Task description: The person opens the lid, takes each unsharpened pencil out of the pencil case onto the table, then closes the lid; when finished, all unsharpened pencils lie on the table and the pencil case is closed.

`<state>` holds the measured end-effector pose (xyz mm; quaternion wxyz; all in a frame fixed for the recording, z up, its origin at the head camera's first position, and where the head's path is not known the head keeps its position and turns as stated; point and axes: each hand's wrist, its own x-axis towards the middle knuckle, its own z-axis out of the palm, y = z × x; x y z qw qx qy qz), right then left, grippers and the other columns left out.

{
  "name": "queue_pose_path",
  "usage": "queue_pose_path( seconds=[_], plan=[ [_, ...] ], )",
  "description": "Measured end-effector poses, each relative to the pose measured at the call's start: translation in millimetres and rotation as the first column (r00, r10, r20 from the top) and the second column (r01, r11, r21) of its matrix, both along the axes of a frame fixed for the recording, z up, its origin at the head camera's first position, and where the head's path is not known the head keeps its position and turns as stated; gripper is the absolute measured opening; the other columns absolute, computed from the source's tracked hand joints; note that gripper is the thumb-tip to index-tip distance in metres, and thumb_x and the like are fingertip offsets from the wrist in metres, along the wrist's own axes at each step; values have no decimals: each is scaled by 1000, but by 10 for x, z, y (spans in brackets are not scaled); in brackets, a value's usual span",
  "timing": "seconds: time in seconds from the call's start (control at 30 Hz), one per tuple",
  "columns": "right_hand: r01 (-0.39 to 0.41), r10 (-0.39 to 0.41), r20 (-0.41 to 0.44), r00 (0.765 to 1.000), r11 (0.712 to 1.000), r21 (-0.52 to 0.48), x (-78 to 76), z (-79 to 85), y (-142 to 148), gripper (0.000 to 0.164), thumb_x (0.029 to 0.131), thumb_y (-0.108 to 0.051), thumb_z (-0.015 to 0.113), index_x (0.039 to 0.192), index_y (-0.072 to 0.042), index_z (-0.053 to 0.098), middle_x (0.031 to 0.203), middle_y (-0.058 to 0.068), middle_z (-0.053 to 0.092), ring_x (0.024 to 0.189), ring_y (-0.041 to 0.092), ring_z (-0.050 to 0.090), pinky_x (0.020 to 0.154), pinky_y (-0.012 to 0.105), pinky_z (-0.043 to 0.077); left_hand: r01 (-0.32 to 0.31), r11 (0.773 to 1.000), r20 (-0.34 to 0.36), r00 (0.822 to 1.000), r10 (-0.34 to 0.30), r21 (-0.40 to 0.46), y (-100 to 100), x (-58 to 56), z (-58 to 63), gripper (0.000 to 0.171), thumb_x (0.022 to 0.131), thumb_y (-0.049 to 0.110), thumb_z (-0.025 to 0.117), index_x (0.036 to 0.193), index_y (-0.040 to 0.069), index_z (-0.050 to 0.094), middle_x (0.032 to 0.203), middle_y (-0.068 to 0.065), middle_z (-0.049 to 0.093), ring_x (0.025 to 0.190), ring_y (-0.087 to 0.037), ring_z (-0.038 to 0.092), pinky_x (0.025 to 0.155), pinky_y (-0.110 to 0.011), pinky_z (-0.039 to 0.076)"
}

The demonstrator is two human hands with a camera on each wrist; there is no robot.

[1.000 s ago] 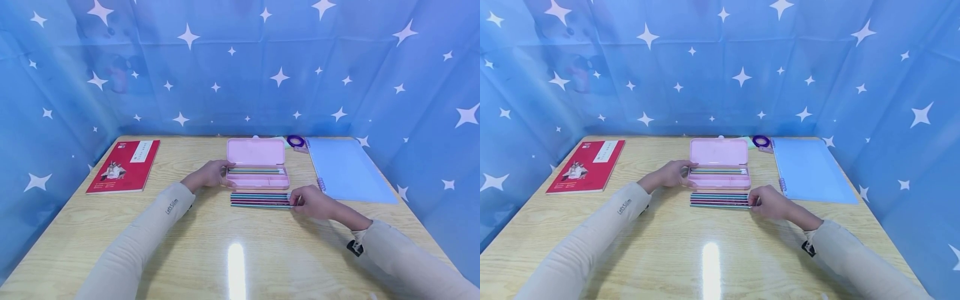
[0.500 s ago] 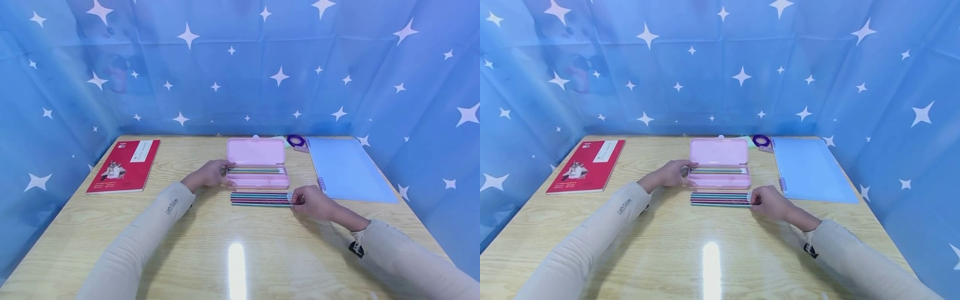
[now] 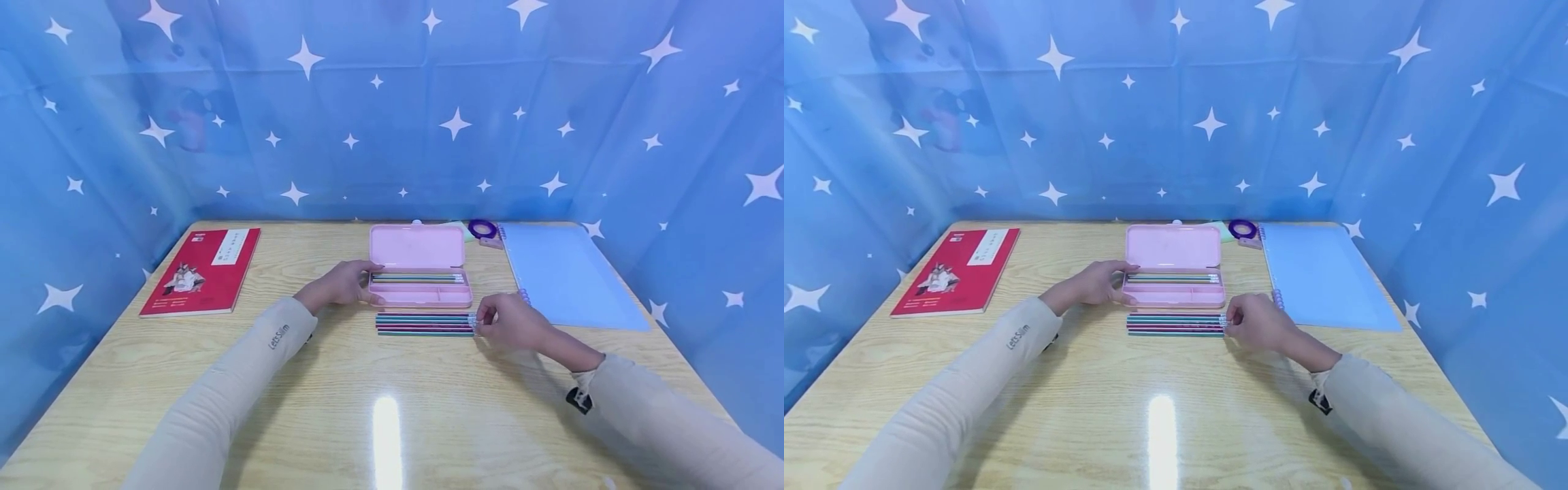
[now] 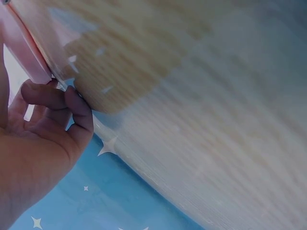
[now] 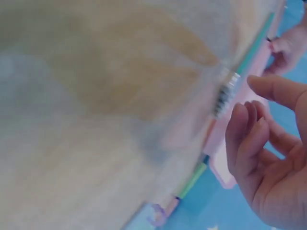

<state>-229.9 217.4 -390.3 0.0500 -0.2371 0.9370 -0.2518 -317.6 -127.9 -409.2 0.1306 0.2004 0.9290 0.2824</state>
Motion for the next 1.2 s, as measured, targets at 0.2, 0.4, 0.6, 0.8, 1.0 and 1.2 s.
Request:
queue_pose_path(
  seconds=[0.2, 0.4, 0.6, 0.8, 1.0, 1.2],
  plan=[
    [-15, 15, -26, 1000, 1000, -1, -94, 137, -102, 9, 84, -8, 76, 82, -12, 68, 73, -6, 64, 63, 10, 56, 62, 29, 49, -2, 1000, 3, 1000, 2, -3, -1, 2, 3, 91, 73, 47, 84, 150, 19, 45, 154, -3, 43, 147, -27, 29, 121, -44, 22],
    [-23, 22, -4, 1000, 999, -22, -304, 146, -268, 7, 86, -11, 76, 85, -11, 69, 79, -2, 66, 64, 13, 56, 60, 30, 49, 0, 1000, 2, 1000, 0, 11, -11, -6, -8, 92, 72, 48, 85, 149, 19, 46, 154, -3, 43, 147, -27, 29, 121, -44, 22],
    [-44, 43, -22, 999, 999, -31, -578, 87, -360, 9, 88, -8, 73, 96, -4, 72, 91, 4, 70, 78, 19, 62, 73, 37, 54, 11, 999, 3, 1000, -11, 30, -8, -6, -14, 92, 72, 45, 86, 149, 18, 46, 154, -4, 43, 147, -27, 28, 121, -43, 22],
    [-43, 43, 16, 999, 999, -23, -779, 9, -416, 6, 91, -11, 72, 95, -7, 75, 91, 3, 71, 74, 18, 59, 69, 33, 51, -2, 1000, 7, 1000, 2, 23, -10, 6, -10, 93, 71, 47, 86, 150, 19, 46, 155, -5, 42, 147, -27, 27, 121, -43, 22],
    [-49, 48, 65, 997, 999, 4, -855, -45, -431, 8, 91, -10, 71, 96, -6, 76, 88, 3, 71, 76, 17, 60, 69, 30, 51, -4, 1000, 10, 1000, 4, 15, -6, 18, 7, 93, 71, 48, 86, 150, 19, 46, 155, -5, 41, 147, -27, 27, 121, -44, 22],
    [-41, 39, 80, 996, 999, 26, -869, -48, -458, 8, 91, -11, 72, 96, -7, 76, 87, 3, 70, 77, 18, 60, 72, 31, 52, -2, 1000, 7, 1000, 2, 8, -10, 9, 6, 93, 71, 49, 85, 150, 19, 46, 155, -5, 42, 147, -28, 28, 121, -44, 22]
  ],
)
